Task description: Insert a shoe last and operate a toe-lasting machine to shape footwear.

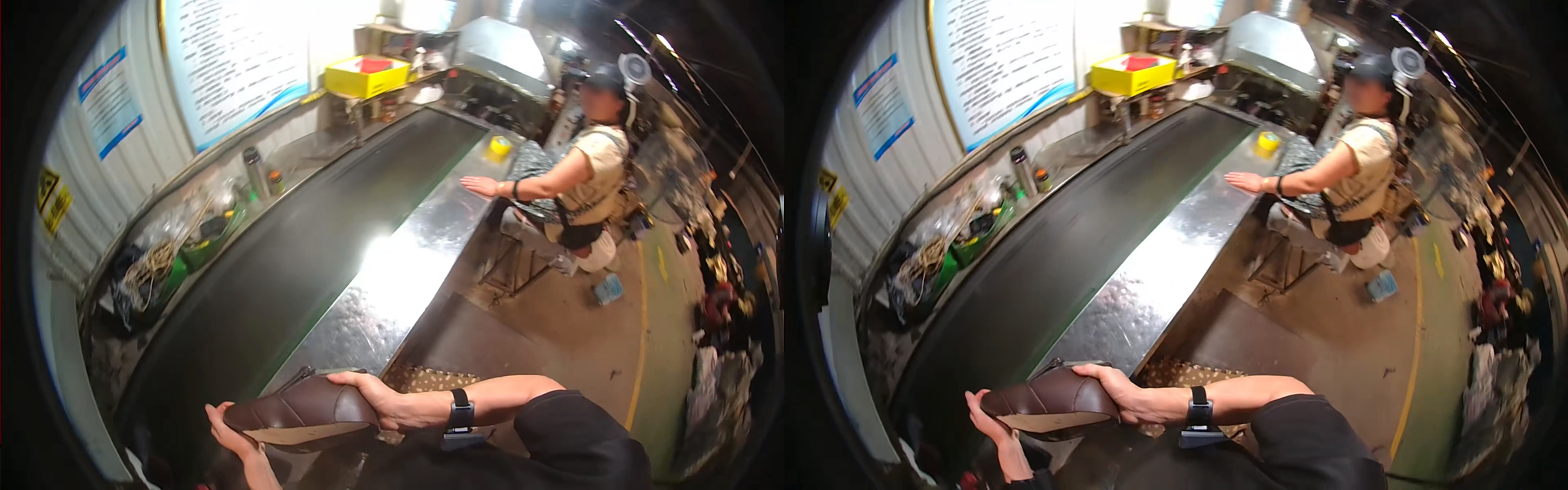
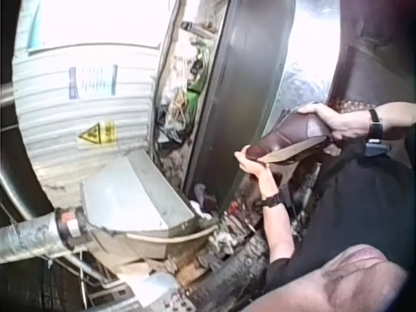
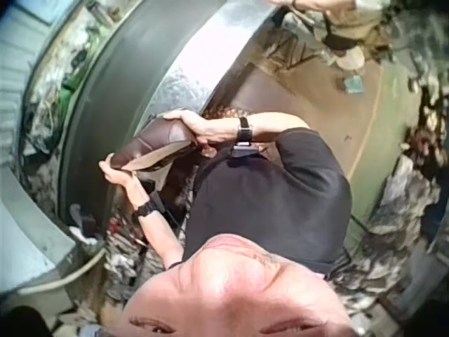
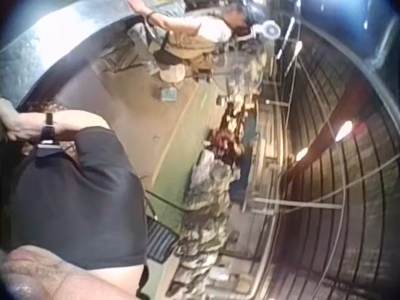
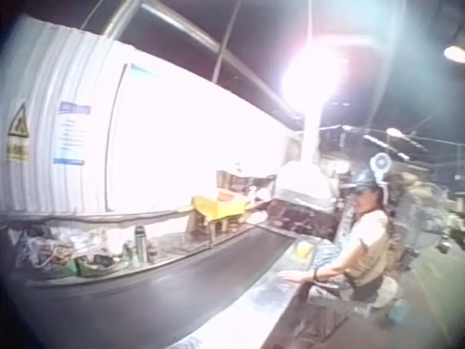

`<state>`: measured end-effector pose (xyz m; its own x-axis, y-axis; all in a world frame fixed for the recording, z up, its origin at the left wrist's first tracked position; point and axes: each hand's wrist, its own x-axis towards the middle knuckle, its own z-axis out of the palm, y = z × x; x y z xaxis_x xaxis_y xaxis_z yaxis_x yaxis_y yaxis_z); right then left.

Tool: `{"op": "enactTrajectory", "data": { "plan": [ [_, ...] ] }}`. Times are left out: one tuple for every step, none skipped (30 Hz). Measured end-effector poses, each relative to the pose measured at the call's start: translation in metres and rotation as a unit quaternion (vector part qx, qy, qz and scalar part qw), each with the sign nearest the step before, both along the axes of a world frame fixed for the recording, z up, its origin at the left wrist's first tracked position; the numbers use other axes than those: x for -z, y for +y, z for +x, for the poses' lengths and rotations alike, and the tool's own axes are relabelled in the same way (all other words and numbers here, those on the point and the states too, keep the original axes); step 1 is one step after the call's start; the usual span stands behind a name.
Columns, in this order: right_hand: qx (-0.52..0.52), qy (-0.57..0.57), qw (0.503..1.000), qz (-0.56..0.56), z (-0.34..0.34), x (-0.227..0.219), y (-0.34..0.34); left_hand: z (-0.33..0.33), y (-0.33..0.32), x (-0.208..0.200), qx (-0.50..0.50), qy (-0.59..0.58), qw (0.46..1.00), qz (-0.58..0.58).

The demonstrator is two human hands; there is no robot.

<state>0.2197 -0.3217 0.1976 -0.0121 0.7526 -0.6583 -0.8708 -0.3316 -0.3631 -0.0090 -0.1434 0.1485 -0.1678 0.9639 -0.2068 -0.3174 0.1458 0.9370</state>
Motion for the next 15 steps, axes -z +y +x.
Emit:
{"op": "enactTrajectory", "data": {
  "plan": [
    [-0.001, -0.012, 0.999, -0.033, -0.003, 0.000, -0.001, 0.002, 0.006, 0.006, 0.019, -0.004, 1.000, -0.006],
    [0.022, -0.023, 0.999, -0.022, -0.005, 0.000, -0.002, 0.004, 0.011, 0.012, 0.046, -0.031, 0.998, -0.008],
    [0.026, -0.029, 0.999, -0.032, -0.008, 0.001, -0.004, 0.007, 0.015, 0.018, 0.057, -0.026, 0.998, -0.015],
    [0.024, -0.034, 0.997, -0.058, -0.011, 0.002, -0.006, 0.010, 0.015, 0.021, 0.067, -0.032, 0.997, -0.021],
    [0.032, -0.014, 0.998, -0.049, -0.012, 0.003, -0.009, 0.013, 0.016, 0.024, 0.073, -0.026, 0.997, -0.012],
    [0.045, -0.025, 0.997, -0.056, -0.014, 0.006, -0.011, 0.017, 0.015, 0.025, 0.085, -0.020, 0.996, -0.015],
    [0.047, -0.017, 0.997, -0.062, -0.013, 0.009, -0.013, 0.021, 0.014, 0.025, 0.097, -0.004, 0.995, -0.023],
    [0.045, -0.009, 0.997, -0.067, -0.013, 0.013, -0.016, 0.024, 0.013, 0.022, 0.102, 0.001, 0.995, -0.023],
    [0.034, -0.019, 0.998, -0.056, -0.010, 0.017, -0.019, 0.027, 0.012, 0.018, 0.111, 0.022, 0.993, -0.032],
    [0.030, -0.018, 0.997, -0.067, -0.009, 0.021, -0.020, 0.029, 0.012, 0.012, 0.113, 0.023, 0.993, -0.020],
    [0.037, -0.007, 0.998, -0.057, -0.006, 0.025, -0.021, 0.030, 0.013, 0.004, 0.123, 0.032, 0.992, -0.016],
    [0.043, 0.004, 0.996, -0.072, -0.006, 0.028, -0.021, 0.031, 0.010, -0.004, 0.138, 0.032, 0.990, -0.024],
    [0.036, 0.037, 0.996, -0.076, -0.004, 0.031, -0.022, 0.031, 0.012, -0.015, 0.158, 0.048, 0.986, -0.038],
    [0.038, 0.031, 0.997, -0.059, -0.004, 0.033, -0.021, 0.032, 0.011, -0.025, 0.152, 0.052, 0.987, -0.020],
    [0.021, 0.022, 0.996, -0.089, -0.004, 0.034, -0.019, 0.032, 0.007, -0.035, 0.194, -0.046, 0.978, -0.059]
  ]
}}
